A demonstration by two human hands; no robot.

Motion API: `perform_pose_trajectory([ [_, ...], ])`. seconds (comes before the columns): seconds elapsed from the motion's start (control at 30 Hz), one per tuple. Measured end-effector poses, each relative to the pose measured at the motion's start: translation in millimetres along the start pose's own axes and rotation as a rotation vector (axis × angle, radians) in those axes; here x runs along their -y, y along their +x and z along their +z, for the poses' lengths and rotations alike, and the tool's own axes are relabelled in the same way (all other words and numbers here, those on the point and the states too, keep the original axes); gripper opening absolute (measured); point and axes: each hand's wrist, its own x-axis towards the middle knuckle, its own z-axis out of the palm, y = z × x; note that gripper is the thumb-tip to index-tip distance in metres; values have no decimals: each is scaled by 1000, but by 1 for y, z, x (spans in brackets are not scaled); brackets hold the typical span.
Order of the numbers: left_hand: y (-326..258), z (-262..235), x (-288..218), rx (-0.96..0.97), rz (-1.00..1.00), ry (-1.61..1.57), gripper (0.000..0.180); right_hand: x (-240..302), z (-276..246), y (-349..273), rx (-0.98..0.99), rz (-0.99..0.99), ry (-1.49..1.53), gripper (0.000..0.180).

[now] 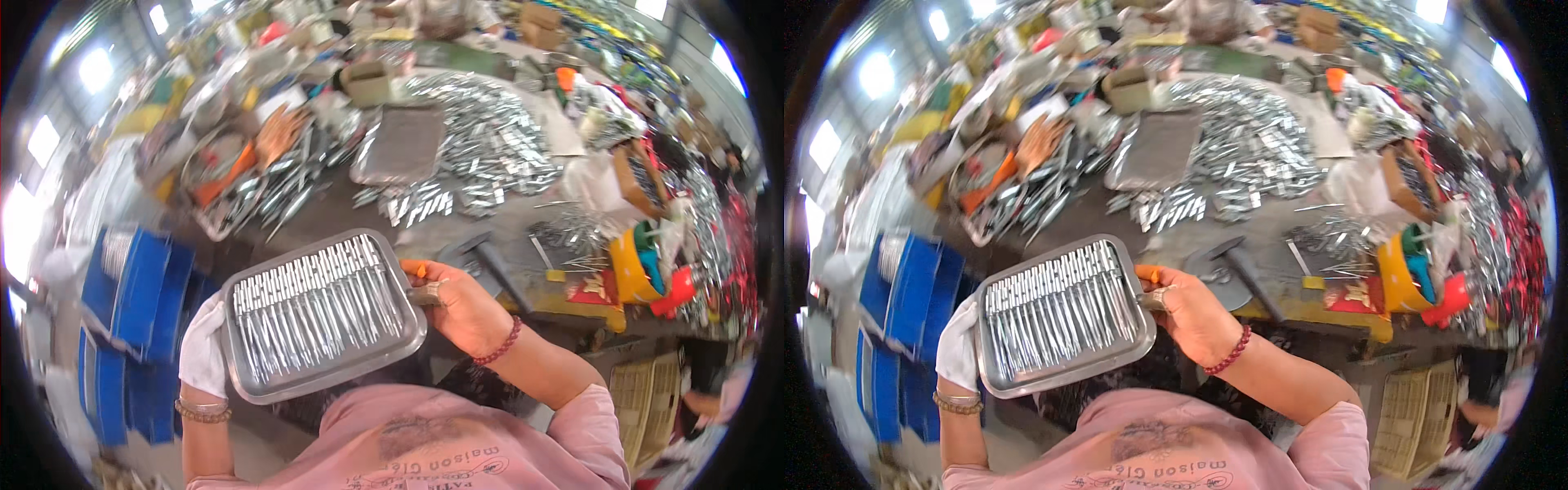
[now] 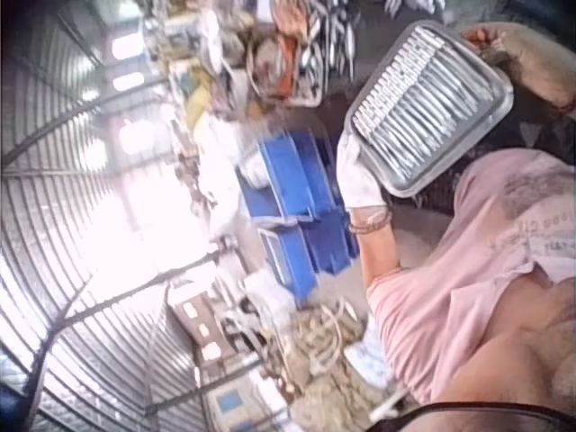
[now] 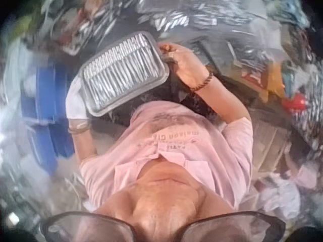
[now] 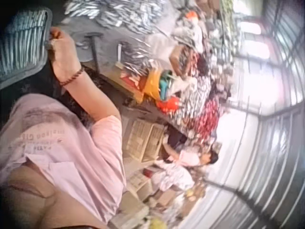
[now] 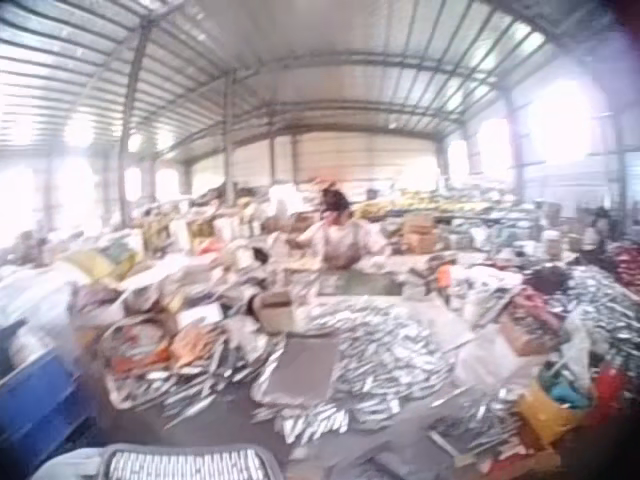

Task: The person assembles small metal components by securing metal pins onto a small anvil using a hammer.

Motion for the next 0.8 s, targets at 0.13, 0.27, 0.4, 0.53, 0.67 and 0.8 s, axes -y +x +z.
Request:
perform_pose_trajectory([
  [0.13, 93, 71, -3, 355, -116, -23, 47, 78, -29, -26, -81, -206, -96, 44],
  [0.27, 199, 142, 6, 484, -239, -65, 46, 153, -72, -16, -265, -372, -99, 44],
  [0.4, 314, 231, 16, 507, -281, -42, 44, 227, -140, 21, -356, -472, -149, 40],
  [0.53, 421, 309, 22, 465, -195, 129, 34, 303, -225, 88, -415, -525, -46, 37],
  [0.67, 503, 374, 33, 355, -112, 155, 19, 364, -256, 150, -440, -596, -29, 38],
  [0.8, 598, 394, 58, 318, -48, 189, 12, 400, -275, 213, -442, -706, 30, 33],
])
